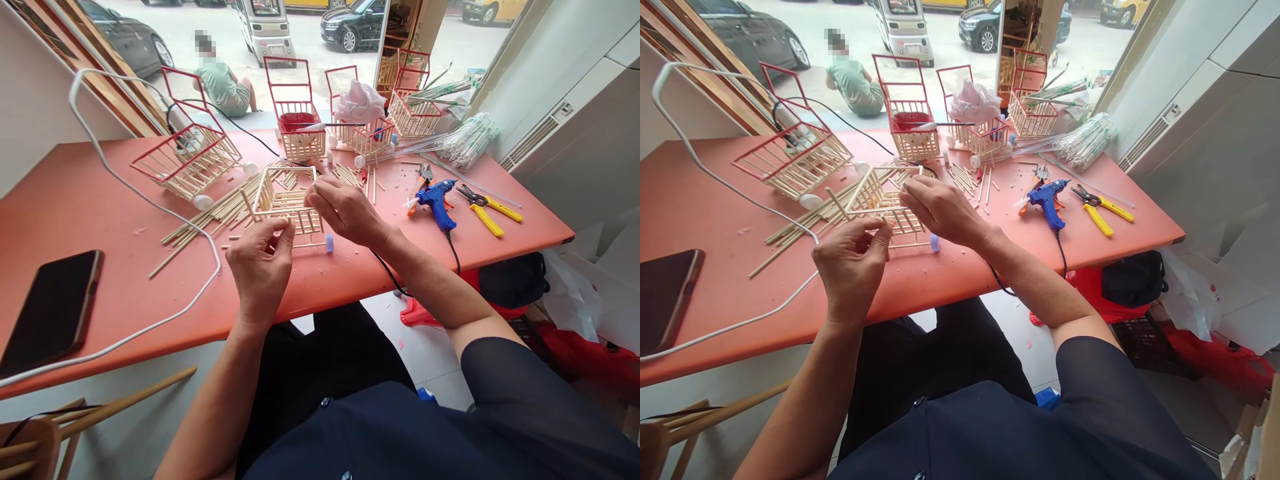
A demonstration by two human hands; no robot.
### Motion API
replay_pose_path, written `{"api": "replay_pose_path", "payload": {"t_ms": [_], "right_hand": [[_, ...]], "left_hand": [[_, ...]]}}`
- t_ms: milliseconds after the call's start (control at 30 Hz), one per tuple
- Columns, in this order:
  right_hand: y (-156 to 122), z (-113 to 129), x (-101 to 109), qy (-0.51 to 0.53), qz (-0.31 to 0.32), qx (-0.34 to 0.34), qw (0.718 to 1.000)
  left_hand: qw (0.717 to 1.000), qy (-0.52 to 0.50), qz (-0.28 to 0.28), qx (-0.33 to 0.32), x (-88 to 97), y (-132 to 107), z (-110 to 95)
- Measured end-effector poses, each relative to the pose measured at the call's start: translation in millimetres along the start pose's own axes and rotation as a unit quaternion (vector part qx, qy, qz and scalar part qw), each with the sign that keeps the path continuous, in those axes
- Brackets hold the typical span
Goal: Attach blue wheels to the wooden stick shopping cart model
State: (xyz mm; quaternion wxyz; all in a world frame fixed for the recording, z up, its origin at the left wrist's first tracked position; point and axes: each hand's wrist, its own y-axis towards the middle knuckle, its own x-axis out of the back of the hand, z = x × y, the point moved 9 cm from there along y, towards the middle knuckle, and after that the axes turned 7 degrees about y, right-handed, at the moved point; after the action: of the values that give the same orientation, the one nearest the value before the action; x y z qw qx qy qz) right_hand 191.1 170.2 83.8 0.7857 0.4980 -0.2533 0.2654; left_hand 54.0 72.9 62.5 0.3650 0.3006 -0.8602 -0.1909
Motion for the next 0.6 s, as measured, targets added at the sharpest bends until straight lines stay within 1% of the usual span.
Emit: {"api": "replay_pose_path", "payload": {"t_ms": [133,300,367,433,600], "right_hand": [[0,0,1,-0.001,0.002,-0.008,1.0],[0,1,1,0.0,-0.006,-0.002,1.0],[0,1,1,-0.001,-0.007,-0.001,1.0],[0,0,1,-0.002,-0.009,0.002,1.0],[1,1,0,-0.002,-0.013,0.009,1.0]], "left_hand": [[0.999,-0.016,-0.024,-0.02,5.3,-4,-7],[0.994,-0.063,-0.092,-0.009,29.6,-10,-8],[0.993,-0.067,-0.093,-0.001,33.4,-11,-7],[0.994,-0.067,-0.084,0.004,31.5,-10,-4],[0.996,-0.049,-0.069,0.028,17.6,-8,8]]}}
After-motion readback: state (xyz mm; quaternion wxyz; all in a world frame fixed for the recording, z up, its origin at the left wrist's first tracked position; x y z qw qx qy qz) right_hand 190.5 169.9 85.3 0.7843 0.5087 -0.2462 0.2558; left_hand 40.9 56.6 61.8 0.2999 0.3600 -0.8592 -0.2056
